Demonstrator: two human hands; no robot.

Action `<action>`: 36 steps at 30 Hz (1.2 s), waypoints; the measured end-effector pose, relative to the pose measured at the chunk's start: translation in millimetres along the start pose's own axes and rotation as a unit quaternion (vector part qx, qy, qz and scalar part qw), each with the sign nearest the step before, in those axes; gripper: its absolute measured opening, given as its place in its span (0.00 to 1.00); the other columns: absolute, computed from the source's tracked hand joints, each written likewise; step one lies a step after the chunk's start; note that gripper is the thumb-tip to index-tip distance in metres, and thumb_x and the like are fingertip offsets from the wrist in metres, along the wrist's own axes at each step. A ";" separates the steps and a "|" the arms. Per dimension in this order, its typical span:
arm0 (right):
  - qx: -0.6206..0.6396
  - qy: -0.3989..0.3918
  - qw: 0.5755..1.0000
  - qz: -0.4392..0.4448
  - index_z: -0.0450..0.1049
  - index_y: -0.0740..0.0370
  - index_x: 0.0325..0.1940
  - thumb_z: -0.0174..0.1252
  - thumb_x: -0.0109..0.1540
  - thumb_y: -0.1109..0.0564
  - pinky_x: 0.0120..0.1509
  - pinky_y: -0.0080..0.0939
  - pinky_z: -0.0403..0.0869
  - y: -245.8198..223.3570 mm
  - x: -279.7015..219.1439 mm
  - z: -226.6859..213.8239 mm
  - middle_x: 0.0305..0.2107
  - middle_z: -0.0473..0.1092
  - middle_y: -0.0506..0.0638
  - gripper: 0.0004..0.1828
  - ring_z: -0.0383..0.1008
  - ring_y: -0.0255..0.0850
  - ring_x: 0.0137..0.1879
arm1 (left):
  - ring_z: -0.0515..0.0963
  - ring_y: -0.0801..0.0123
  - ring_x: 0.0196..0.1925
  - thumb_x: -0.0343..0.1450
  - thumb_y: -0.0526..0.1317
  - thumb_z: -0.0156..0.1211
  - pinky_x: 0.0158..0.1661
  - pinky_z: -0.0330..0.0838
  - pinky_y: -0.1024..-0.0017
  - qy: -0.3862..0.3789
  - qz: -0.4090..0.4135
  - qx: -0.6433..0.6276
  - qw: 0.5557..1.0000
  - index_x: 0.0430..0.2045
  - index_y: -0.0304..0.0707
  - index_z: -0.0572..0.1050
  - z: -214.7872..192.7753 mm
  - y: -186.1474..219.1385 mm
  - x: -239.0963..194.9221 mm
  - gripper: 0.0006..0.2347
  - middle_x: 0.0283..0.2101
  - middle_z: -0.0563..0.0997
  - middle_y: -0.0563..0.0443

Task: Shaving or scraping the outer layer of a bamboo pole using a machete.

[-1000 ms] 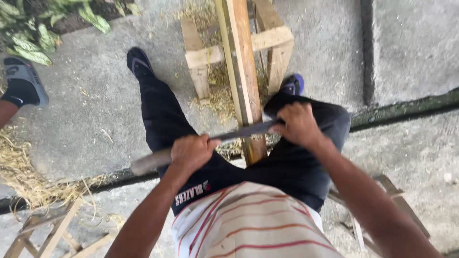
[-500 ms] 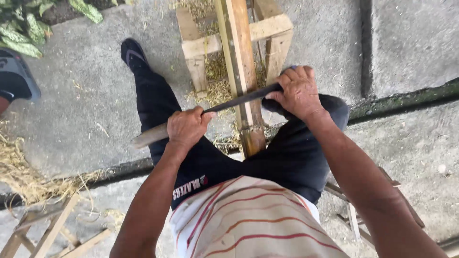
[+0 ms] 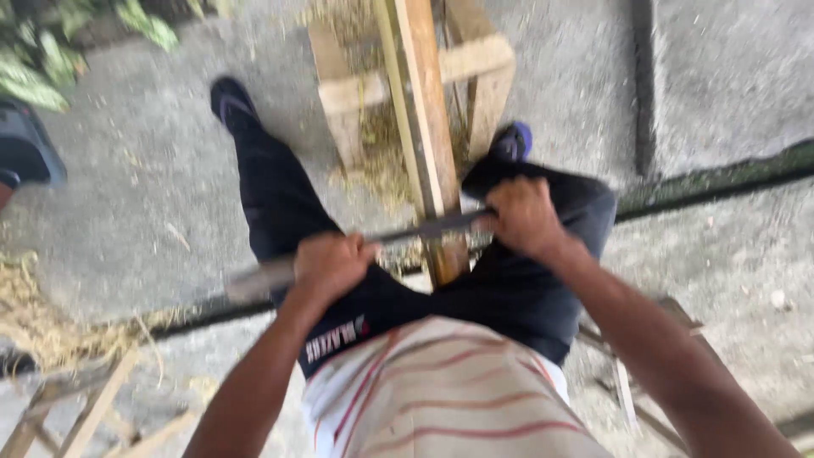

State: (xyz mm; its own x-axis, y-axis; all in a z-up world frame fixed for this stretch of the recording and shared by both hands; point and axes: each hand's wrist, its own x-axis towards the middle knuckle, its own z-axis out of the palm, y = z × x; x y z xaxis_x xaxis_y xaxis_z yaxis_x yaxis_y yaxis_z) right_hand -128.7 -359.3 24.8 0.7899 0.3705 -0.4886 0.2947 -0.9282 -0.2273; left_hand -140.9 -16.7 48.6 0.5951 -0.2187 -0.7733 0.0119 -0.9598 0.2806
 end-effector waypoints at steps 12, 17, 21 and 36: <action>0.023 -0.040 0.999 -0.017 0.78 0.54 0.38 0.65 0.54 0.32 0.58 0.53 0.63 7.4 5.3 2.4 0.36 0.73 0.47 0.25 0.72 0.46 0.50 | 0.83 0.45 0.39 0.70 0.65 0.49 0.44 0.74 0.49 -0.004 -0.001 -0.039 0.999 0.35 0.47 0.81 3.5 4.6 -8.9 0.24 0.32 0.83 0.39; -0.038 0.208 0.974 -0.076 0.78 0.56 0.44 0.65 0.57 0.36 0.59 0.54 0.65 1.7 24.7 -38.5 0.38 0.73 0.51 0.24 0.72 0.50 0.51 | 0.84 0.50 0.40 0.72 0.66 0.47 0.46 0.77 0.53 0.129 -0.023 0.000 0.991 0.33 0.46 0.81 -4.9 0.4 15.1 0.25 0.32 0.85 0.41; 0.011 0.132 0.990 -0.055 0.77 0.55 0.41 0.66 0.55 0.38 0.59 0.54 0.63 -1.4 3.6 -6.9 0.37 0.73 0.51 0.22 0.72 0.49 0.50 | 0.84 0.48 0.39 0.71 0.65 0.45 0.43 0.76 0.50 0.080 -0.003 -0.008 0.997 0.34 0.48 0.81 9.5 -4.7 -1.3 0.24 0.33 0.84 0.41; -0.103 0.062 0.993 -0.019 0.78 0.49 0.50 0.51 0.61 0.26 0.62 0.50 0.61 37.7 168.8 -94.2 0.37 0.74 0.48 0.31 0.69 0.44 0.49 | 0.85 0.56 0.31 0.77 0.65 0.36 0.38 0.79 0.52 0.118 -0.015 0.065 0.991 0.40 0.44 0.78 -119.5 -13.1 96.6 0.27 0.25 0.82 0.46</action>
State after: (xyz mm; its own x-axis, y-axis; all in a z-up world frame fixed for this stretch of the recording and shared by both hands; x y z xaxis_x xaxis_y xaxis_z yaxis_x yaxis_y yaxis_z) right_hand 66.4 -335.2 13.1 0.8325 0.4107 -0.3718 0.4193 -0.9058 -0.0615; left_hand 12.5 -4.2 38.2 0.7676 -0.1576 -0.6213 -0.0626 -0.9831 0.1720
